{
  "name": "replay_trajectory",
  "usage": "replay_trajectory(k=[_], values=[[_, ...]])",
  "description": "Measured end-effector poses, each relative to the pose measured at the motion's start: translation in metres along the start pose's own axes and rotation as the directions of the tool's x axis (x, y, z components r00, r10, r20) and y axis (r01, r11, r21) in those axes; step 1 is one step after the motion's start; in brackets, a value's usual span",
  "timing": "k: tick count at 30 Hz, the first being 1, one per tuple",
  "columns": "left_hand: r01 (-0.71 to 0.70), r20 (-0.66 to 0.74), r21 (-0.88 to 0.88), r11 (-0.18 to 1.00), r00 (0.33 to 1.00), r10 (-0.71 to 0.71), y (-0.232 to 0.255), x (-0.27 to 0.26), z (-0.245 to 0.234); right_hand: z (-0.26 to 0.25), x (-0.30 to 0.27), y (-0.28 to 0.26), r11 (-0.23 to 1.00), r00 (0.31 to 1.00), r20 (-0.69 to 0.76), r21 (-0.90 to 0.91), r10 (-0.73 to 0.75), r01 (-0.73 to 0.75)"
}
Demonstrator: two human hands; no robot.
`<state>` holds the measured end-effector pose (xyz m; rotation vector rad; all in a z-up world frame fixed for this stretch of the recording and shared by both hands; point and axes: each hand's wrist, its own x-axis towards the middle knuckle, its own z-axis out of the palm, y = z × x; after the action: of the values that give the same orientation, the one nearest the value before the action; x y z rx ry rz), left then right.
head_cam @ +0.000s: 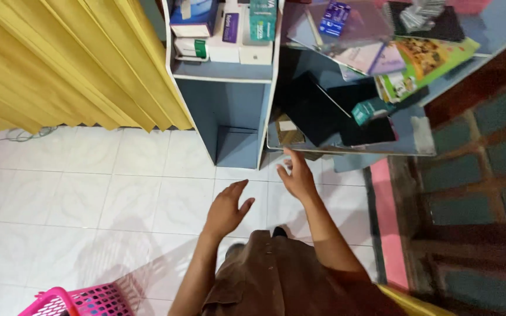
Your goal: The person sorts various boxed items and electronic accessories on a shelf, then packs items into an open cardboard box by hand.
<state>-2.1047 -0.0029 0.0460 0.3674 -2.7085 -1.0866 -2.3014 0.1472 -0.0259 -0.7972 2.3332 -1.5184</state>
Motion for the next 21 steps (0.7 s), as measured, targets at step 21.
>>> replay_trajectory(k=[21], values=[[0.194,-0.143,-0.029,0.981,0.97,-0.196,-0.035,0.164,-0.029,0.014,0.323,-0.095,0.777,0.759,-0.286,-0.465,-0.585,0.423]])
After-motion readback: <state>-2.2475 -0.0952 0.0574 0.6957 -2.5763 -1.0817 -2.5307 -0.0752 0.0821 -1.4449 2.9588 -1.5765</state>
